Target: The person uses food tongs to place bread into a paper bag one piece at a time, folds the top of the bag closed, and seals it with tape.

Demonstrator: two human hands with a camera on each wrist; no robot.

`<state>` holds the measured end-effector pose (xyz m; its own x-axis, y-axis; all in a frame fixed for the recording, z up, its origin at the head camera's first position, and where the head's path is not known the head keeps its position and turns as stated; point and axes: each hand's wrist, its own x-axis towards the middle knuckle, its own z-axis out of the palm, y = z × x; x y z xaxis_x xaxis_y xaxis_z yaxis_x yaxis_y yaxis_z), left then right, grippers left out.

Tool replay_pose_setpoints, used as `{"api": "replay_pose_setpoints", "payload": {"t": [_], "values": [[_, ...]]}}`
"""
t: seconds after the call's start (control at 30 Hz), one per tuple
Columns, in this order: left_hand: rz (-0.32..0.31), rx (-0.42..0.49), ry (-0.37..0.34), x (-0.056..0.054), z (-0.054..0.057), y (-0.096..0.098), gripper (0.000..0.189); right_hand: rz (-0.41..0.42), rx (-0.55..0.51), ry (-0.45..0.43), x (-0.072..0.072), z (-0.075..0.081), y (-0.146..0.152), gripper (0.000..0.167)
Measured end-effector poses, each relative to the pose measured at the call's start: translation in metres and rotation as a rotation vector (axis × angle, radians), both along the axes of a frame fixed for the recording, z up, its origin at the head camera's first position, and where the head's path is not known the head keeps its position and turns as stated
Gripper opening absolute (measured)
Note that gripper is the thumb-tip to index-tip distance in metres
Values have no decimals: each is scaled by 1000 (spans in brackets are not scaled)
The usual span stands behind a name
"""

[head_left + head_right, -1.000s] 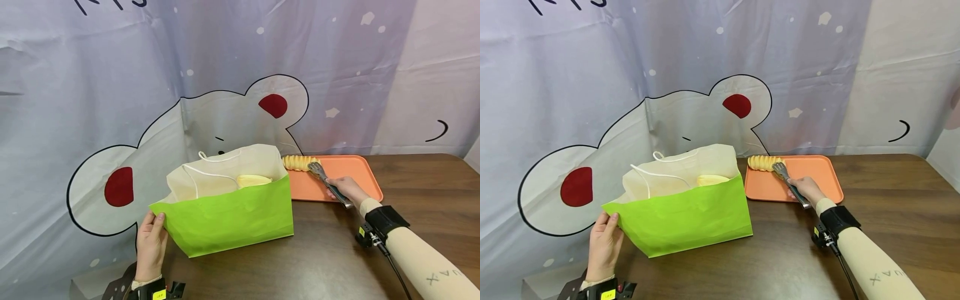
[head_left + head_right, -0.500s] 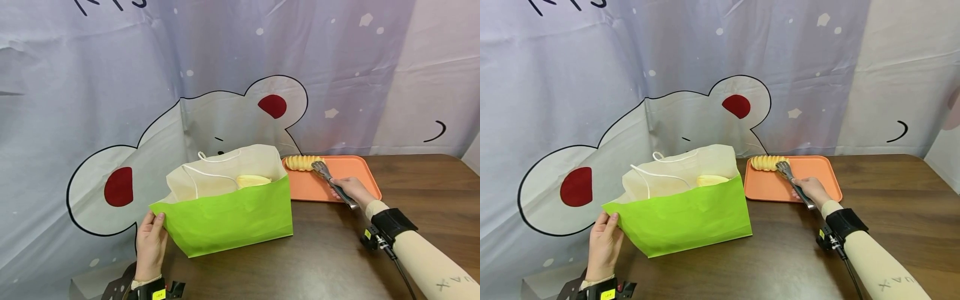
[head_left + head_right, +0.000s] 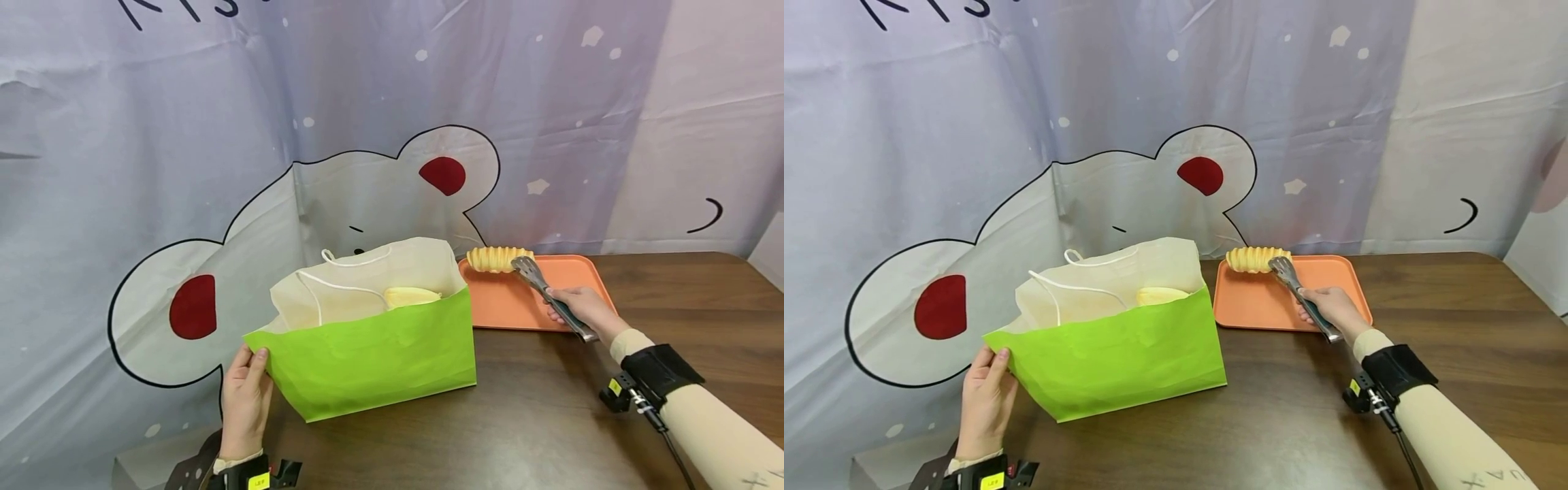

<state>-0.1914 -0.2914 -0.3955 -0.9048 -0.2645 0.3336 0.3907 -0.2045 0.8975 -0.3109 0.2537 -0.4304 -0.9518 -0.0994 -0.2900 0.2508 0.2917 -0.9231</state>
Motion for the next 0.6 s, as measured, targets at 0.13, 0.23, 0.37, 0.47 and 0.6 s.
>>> {"api": "replay_pose_setpoints", "payload": {"t": [0.13, 0.23, 0.37, 0.47, 0.6], "values": [[1, -7, -4, 0, 0, 0, 21, 19, 2, 20, 4, 8, 1, 58], [-11, -6, 9, 1, 0, 0, 22, 30, 1, 36, 7, 14, 2, 55], [-32, 3, 33, 2, 0, -1, 22, 35, 0, 61, 11, 22, 3, 56], [-14, 1, 10, 1, 0, 0, 22, 35, 10, 81, 16, 29, 1, 58], [19, -1, -36, 0, 1, 1, 21, 36, 19, 108, 25, 39, -1, 59]]}}
